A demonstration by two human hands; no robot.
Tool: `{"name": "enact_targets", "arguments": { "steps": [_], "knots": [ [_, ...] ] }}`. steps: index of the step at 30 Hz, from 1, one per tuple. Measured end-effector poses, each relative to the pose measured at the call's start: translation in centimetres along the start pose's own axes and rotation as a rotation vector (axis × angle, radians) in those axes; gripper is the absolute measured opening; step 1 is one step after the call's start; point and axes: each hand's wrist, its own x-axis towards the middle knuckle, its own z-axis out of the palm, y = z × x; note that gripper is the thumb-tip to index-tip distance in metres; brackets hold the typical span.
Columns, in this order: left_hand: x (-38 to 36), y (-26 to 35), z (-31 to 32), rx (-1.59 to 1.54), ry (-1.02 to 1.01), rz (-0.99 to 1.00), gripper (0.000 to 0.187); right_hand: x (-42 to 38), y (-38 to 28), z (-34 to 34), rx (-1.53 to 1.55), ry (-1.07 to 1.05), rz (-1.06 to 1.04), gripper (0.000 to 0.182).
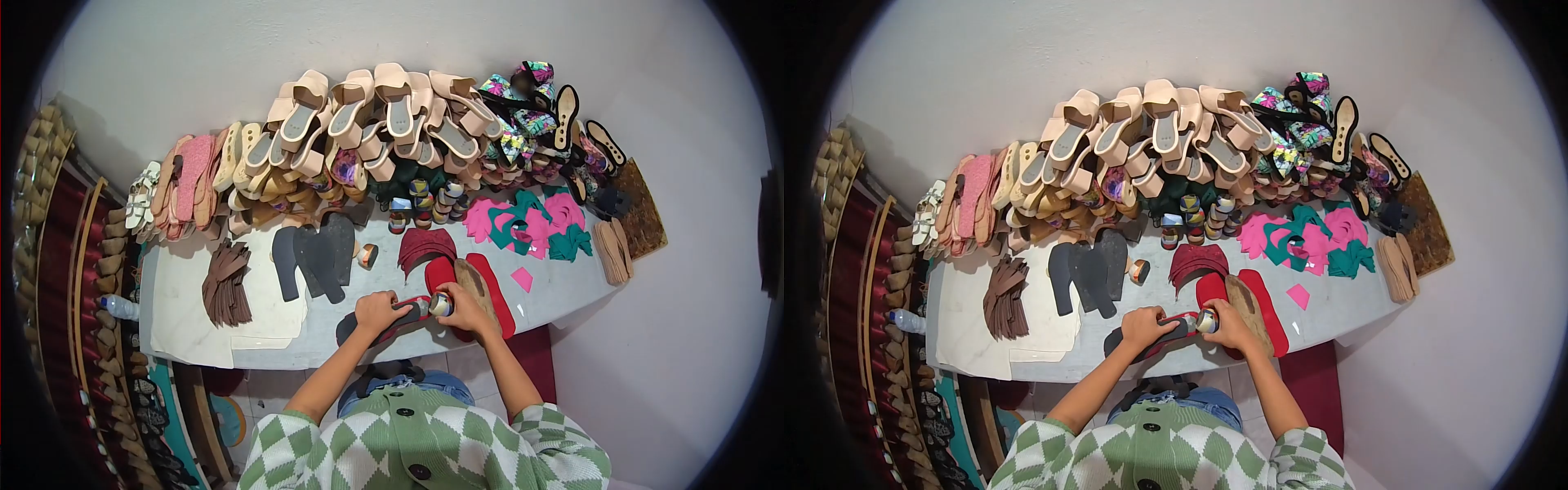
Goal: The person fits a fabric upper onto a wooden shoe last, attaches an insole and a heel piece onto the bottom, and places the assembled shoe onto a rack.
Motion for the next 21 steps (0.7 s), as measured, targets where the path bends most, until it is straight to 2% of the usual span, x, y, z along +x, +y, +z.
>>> {"name": "enact_targets", "arguments": {
  "steps": [4, 7, 10, 13, 16, 19, 21],
  "knots": [
    [-0.1, -0.1, 0.2, -0.012, 0.026, -0.007, 0.047, 0.5, -1.3, 0.5, -0.120, -0.011, 0.037, 0.062],
    [0.0, -0.2, 0.3, -0.023, 0.039, -0.014, 0.046, 1.3, -0.9, 1.8, -0.210, 0.043, -0.105, 0.059],
    [-0.1, 0.1, -0.2, -0.028, 0.036, -0.024, 0.045, 1.6, -2.0, 1.8, -0.291, 0.035, -0.058, 0.054],
    [0.0, -0.3, 0.1, -0.031, 0.055, -0.012, 0.046, 1.4, -3.1, 1.3, -0.307, 0.003, 0.018, 0.050],
    [-0.1, -0.1, -0.1, -0.028, 0.045, -0.020, 0.047, 1.2, -2.4, 1.9, -0.289, 0.110, 0.182, 0.055],
    [-0.1, -0.2, -0.1, -0.061, 0.065, -0.064, 0.049, 1.0, -1.1, 2.1, -0.415, 0.002, 0.347, 0.061],
    [0.0, -0.2, -0.3, -0.066, 0.055, -0.082, 0.049, 0.7, -0.3, 3.0, -0.088, -0.013, 0.455, 0.060]
  ]
}}
